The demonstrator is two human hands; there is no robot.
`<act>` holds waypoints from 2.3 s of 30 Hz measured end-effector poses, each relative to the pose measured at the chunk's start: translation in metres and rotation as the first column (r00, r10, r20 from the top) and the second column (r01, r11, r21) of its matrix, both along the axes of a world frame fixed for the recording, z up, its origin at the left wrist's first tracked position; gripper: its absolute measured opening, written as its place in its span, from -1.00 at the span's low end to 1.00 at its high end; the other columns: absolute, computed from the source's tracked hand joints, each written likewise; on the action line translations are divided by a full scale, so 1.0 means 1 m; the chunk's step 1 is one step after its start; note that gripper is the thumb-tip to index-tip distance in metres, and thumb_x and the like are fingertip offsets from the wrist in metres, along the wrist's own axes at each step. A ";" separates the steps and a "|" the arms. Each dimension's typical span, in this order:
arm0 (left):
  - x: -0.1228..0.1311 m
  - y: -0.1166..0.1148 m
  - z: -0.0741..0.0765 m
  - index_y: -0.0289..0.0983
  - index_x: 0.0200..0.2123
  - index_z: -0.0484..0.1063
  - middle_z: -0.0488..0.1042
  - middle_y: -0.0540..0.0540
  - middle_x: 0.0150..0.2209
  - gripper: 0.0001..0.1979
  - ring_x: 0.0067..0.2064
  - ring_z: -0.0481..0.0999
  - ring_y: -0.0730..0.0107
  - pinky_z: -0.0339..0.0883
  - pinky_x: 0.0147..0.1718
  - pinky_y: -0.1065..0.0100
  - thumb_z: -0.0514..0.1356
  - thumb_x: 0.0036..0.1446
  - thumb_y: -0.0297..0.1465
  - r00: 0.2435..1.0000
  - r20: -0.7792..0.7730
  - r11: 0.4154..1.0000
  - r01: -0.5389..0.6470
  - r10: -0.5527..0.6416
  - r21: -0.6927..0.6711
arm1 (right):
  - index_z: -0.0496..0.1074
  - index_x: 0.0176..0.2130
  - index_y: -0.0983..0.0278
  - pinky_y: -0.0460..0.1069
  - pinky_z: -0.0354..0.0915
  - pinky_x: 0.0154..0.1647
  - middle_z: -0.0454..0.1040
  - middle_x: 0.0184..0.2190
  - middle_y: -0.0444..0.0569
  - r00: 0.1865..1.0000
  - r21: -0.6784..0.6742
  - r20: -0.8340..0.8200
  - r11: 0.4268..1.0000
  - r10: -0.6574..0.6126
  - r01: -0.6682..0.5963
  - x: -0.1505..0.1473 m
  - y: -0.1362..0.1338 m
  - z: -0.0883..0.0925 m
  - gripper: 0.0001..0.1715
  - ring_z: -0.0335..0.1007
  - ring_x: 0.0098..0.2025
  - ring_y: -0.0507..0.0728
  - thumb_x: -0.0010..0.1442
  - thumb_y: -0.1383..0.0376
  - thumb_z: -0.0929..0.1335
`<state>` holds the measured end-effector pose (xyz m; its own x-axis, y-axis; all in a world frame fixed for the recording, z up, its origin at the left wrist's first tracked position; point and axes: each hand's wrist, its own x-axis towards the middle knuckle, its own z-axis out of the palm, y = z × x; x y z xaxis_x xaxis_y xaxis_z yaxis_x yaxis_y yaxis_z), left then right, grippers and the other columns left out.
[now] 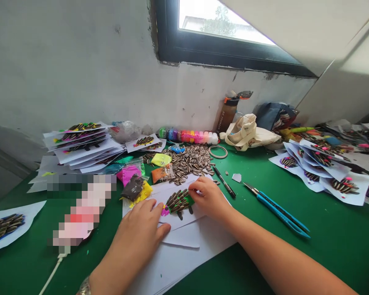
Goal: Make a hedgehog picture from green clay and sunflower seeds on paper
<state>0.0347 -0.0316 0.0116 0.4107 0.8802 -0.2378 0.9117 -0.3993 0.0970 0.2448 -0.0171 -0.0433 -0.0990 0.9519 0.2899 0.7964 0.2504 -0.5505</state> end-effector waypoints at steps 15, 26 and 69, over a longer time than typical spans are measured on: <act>-0.001 0.000 -0.001 -0.29 0.10 0.41 0.39 -0.25 0.13 -0.56 0.17 0.31 -0.02 0.24 0.10 0.05 0.10 0.18 -0.29 1.000 -0.010 1.000 0.014 -0.014 -0.006 | 0.54 -0.39 0.27 -0.07 0.20 -0.28 0.46 -0.43 -0.09 1.000 0.041 0.005 0.999 -0.009 0.009 0.015 0.009 -0.005 -0.82 0.35 -0.31 0.07 0.17 0.43 0.34; 0.001 0.001 0.000 -0.27 0.12 0.39 0.37 -0.23 0.15 -0.54 0.19 0.29 0.01 0.21 0.12 0.07 0.11 0.17 -0.28 1.000 -0.010 1.000 -0.006 0.006 -0.016 | 0.55 -0.24 0.24 -0.04 0.18 -0.17 0.52 -0.28 0.00 0.949 0.051 0.251 0.982 -0.191 0.184 0.049 0.027 -0.010 -0.78 0.35 -0.18 0.14 0.24 0.37 0.29; -0.001 0.000 0.000 -0.25 0.09 0.42 0.39 -0.23 0.13 -0.56 0.16 0.32 0.02 0.25 0.09 0.10 0.09 0.17 -0.28 1.000 0.007 1.000 -0.004 0.004 0.000 | 0.51 -0.31 0.25 -0.09 0.21 -0.26 0.50 -0.39 -0.10 0.989 -0.033 0.004 0.989 0.146 -0.146 0.010 -0.001 0.002 -0.80 0.37 -0.32 0.05 0.16 0.48 0.32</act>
